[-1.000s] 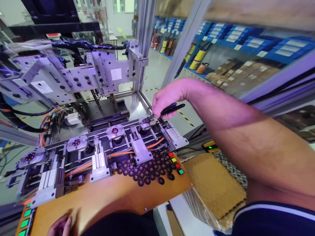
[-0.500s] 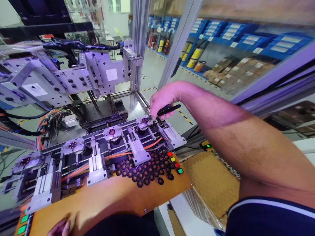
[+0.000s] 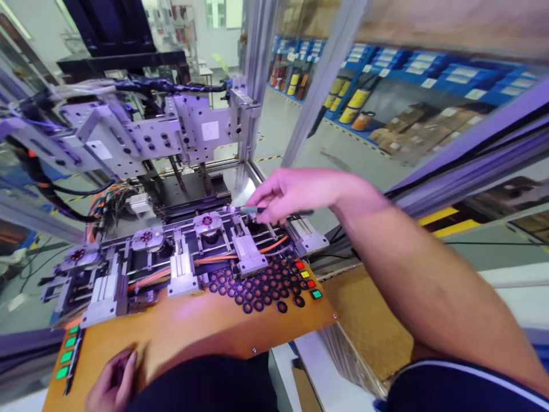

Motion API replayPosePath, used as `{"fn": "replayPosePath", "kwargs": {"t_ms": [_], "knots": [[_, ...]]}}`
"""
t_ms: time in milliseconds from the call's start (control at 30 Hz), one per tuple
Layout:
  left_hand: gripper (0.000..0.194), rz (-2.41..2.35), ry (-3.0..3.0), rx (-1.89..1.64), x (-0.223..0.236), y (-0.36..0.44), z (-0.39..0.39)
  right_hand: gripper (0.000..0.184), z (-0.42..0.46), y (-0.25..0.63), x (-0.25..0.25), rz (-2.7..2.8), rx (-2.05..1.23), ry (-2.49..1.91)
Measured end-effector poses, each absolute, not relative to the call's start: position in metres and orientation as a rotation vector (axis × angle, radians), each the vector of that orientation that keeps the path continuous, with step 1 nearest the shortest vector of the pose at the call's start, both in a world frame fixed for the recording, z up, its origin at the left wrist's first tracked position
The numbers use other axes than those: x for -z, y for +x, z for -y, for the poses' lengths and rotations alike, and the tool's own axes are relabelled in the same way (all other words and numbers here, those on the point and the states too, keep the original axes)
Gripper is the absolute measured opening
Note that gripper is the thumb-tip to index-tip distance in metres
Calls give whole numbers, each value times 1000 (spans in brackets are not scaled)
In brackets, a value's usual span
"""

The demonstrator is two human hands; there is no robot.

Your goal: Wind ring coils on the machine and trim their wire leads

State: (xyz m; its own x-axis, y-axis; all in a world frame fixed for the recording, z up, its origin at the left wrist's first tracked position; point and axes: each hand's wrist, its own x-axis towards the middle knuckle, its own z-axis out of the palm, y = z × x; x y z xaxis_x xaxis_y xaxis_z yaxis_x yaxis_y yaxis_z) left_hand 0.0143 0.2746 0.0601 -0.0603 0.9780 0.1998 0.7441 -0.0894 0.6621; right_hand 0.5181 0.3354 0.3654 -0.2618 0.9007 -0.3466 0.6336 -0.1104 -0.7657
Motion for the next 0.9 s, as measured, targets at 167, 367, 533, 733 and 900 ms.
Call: {"fn": "replayPosePath", "kwargs": {"t_ms": [167,367,533,733,900], "knots": [[40,-1449,1887,-641,-89,37,-274,53,-267,413,-275,1668,-1608,-1168],[34,-1106,1837,-507,-111,78,-260,46,-248,289,-128,1303,-1657,-1206],[35,-1130,1810,-547,-99,89,-251,50,-260,276,-95,1388,-1299,-1510],[30,-1243,1901,-643,-106,62,-248,29,-242,309,-102,1685,-774,-1655],[33,-1484,2111,-765,-170,-4,-289,28,-237,344,-161,2053,-553,-1407]]}}
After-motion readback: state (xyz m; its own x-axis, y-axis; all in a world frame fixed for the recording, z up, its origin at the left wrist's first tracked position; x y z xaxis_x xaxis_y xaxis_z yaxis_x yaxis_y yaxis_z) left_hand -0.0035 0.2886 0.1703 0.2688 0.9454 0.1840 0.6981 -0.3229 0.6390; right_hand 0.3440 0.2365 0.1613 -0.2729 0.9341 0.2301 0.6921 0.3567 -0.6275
